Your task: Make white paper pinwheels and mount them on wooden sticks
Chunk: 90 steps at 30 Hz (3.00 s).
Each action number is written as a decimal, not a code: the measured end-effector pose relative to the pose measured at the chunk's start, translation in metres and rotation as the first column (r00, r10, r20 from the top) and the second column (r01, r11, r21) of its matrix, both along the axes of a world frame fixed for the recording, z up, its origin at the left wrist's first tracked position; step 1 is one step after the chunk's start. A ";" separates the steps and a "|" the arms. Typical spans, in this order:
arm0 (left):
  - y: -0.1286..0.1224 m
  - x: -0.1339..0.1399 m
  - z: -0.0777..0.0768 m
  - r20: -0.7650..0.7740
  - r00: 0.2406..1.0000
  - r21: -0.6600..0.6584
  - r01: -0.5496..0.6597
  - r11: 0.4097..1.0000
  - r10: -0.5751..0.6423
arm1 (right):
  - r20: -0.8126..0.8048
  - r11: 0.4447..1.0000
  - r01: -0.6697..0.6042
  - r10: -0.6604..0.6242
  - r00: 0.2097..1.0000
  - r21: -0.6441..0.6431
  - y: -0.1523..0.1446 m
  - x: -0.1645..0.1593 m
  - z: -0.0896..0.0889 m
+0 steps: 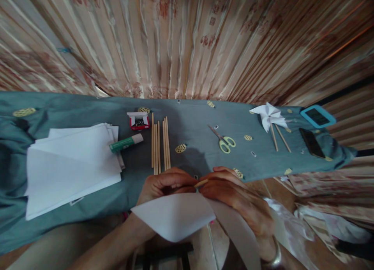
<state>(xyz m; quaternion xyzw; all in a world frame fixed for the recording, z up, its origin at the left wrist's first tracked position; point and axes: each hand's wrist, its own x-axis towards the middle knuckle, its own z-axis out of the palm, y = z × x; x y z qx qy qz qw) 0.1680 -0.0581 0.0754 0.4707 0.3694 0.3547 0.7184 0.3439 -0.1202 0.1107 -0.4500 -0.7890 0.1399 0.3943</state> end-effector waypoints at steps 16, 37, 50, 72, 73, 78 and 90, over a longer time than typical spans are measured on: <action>0.003 -0.005 -0.003 -0.002 0.998 0.084 0.055 0.995 -0.055 | -0.043 0.999 -0.008 0.010 0.999 0.041 0.001 0.000 -0.007; 0.001 -0.001 -0.002 -0.046 0.999 0.073 -0.010 0.997 0.013 | -0.046 1.000 -0.022 0.022 0.999 0.016 0.000 0.000 -0.007; 0.002 -0.002 -0.002 0.003 1.000 0.065 0.008 0.998 -0.009 | -0.093 1.000 -0.021 0.022 0.995 0.012 0.002 -0.002 -0.007; 0.002 -0.006 -0.005 -0.015 1.000 0.195 -0.003 0.981 0.006 | -0.116 0.994 0.063 -0.074 0.990 -0.095 0.001 -0.006 -0.010; 0.003 -0.006 -0.007 -0.014 1.000 0.180 -0.012 0.984 0.015 | -0.134 0.993 0.064 -0.077 0.988 -0.100 0.002 -0.006 -0.013; 0.006 -0.001 -0.015 -0.014 0.998 0.098 -0.064 0.993 0.065 | -0.236 0.983 0.098 -0.133 0.963 -0.153 0.014 -0.007 -0.027; 0.009 0.003 -0.019 -0.004 0.998 -0.173 -0.058 0.983 0.059 | -0.263 0.990 0.070 -0.100 0.960 -0.122 0.015 -0.002 -0.026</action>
